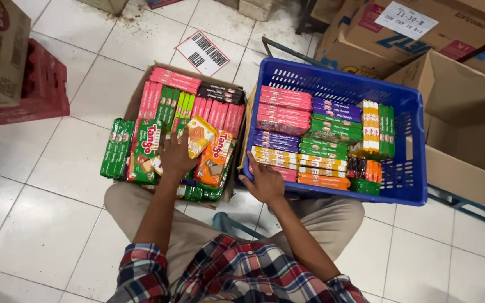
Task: The person sits on the floor and transfers colorful snack packets from a cardboard box into a blue plastic basket. They pick up packets by hand, arrange them in rows, and occasionally adjust the basket's position to continue filling it.
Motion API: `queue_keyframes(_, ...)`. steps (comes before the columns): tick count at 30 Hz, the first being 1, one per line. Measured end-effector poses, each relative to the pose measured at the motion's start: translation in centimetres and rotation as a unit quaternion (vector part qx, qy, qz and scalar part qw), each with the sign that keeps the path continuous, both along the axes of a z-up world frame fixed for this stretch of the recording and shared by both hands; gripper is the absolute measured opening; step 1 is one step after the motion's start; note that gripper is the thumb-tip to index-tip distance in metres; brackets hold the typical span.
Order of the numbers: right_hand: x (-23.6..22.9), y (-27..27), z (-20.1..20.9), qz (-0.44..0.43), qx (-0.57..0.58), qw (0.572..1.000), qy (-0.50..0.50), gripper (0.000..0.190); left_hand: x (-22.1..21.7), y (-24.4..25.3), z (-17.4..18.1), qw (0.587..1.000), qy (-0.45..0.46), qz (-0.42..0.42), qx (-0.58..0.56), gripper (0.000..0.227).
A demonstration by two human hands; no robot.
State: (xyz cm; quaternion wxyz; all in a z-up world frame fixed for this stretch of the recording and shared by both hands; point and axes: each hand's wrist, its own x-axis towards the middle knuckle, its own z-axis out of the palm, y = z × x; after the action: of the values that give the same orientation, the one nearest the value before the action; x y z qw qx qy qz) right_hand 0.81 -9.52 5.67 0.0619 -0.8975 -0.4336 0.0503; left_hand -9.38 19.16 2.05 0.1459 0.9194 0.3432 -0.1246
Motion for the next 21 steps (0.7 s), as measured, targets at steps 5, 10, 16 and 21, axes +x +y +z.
queue_keyframes(5,-0.4,0.1,0.8,-0.008,-0.030,0.999,0.016,0.083,-0.3,-2.1,-0.4,0.999,-0.017,-0.006,0.043,0.108)
queue_keyframes(10,-0.2,-0.1,0.7,-0.009,-0.042,0.998,0.054,0.082,1.7,-5.3,-0.5,0.988,-0.133,-0.028,0.077,0.093)
queue_keyframes(16,2.8,-2.4,-3.5,-0.053,0.120,0.973,0.191,0.054,7.0,-13.7,0.9,0.856,-0.481,-0.164,0.097,0.039)
queue_keyframes(21,8.6,-6.5,-6.3,-0.124,0.273,0.924,0.237,0.042,8.8,-19.2,-2.3,0.888,-0.433,-0.120,0.094,0.037)
